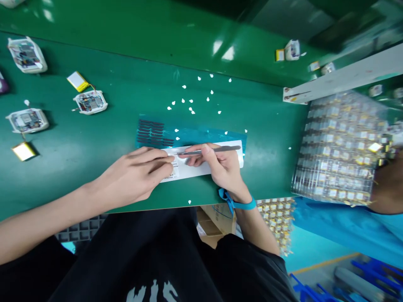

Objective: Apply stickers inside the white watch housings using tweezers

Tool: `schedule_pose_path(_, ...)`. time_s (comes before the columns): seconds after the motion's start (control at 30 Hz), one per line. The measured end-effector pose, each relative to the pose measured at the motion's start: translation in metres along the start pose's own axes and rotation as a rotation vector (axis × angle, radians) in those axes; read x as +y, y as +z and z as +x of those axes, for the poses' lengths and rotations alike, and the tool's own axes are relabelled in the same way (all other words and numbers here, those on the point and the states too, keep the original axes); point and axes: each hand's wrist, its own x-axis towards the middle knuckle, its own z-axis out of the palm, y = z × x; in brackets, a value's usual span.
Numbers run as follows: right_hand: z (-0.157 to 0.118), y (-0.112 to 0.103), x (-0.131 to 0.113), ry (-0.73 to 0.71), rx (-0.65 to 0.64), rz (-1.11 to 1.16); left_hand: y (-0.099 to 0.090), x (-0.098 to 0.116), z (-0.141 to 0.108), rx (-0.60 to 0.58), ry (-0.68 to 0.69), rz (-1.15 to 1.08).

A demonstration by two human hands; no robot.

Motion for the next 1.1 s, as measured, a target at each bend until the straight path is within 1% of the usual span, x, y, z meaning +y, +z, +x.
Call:
schedule_pose_path(0.07,0.001,-0.003,0.001,0.016,0.009,0.049,0.000,-0.001,0.000,-0.009,0.014,-0.006)
schedule_pose_path(0.13,0.001,-0.005,0.001,0.037,0.043,0.115,0.000,-0.002,0.000,0.003,0.034,-0.023)
schedule_pose_path(0.2,0.000,-0.005,0.000,0.024,0.095,0.167,-0.002,-0.001,0.000,0.078,0.012,-0.093)
schedule_pose_path(0.23,-0.001,-0.003,-0.002,0.004,0.133,0.179,-0.004,0.000,0.000,0.126,-0.040,-0.158)
schedule_pose_path(0.3,-0.005,0.003,-0.007,-0.047,0.231,0.185,-0.008,0.003,0.000,0.195,-0.221,-0.340)
schedule_pose_path(0.37,-0.008,0.013,-0.015,-0.092,0.301,0.185,-0.014,0.005,0.002,0.198,-0.432,-0.560)
schedule_pose_path(0.4,-0.009,0.018,-0.018,-0.113,0.311,0.191,-0.017,0.006,0.003,0.180,-0.509,-0.677)
schedule_pose_path(0.43,-0.010,0.022,-0.022,-0.137,0.303,0.201,-0.019,0.006,0.004,0.161,-0.554,-0.795)
schedule_pose_path(0.47,-0.010,0.027,-0.025,-0.157,0.279,0.206,-0.021,0.006,0.004,0.142,-0.570,-0.904)
schedule_pose_path(0.53,-0.010,0.032,-0.029,-0.190,0.221,0.198,-0.022,0.007,0.004,0.111,-0.559,-1.063)
schedule_pose_path(0.6,-0.008,0.035,-0.031,-0.205,0.185,0.168,-0.021,0.007,0.004,0.108,-0.544,-1.131)
schedule_pose_path(0.8,-0.008,0.037,-0.030,-0.197,0.197,0.103,-0.017,0.009,0.002,0.159,-0.563,-1.211)
schedule_pose_path(0.9,-0.008,0.038,-0.031,-0.192,0.196,0.101,-0.017,0.010,0.002,0.161,-0.570,-1.204)
schedule_pose_path(1.0,-0.008,0.038,-0.031,-0.221,0.177,0.134,-0.018,0.010,0.002,0.153,-0.566,-1.187)
schedule_pose_path(1.1,-0.008,0.039,-0.030,-0.224,0.178,0.130,-0.017,0.010,0.002,0.169,-0.547,-1.157)
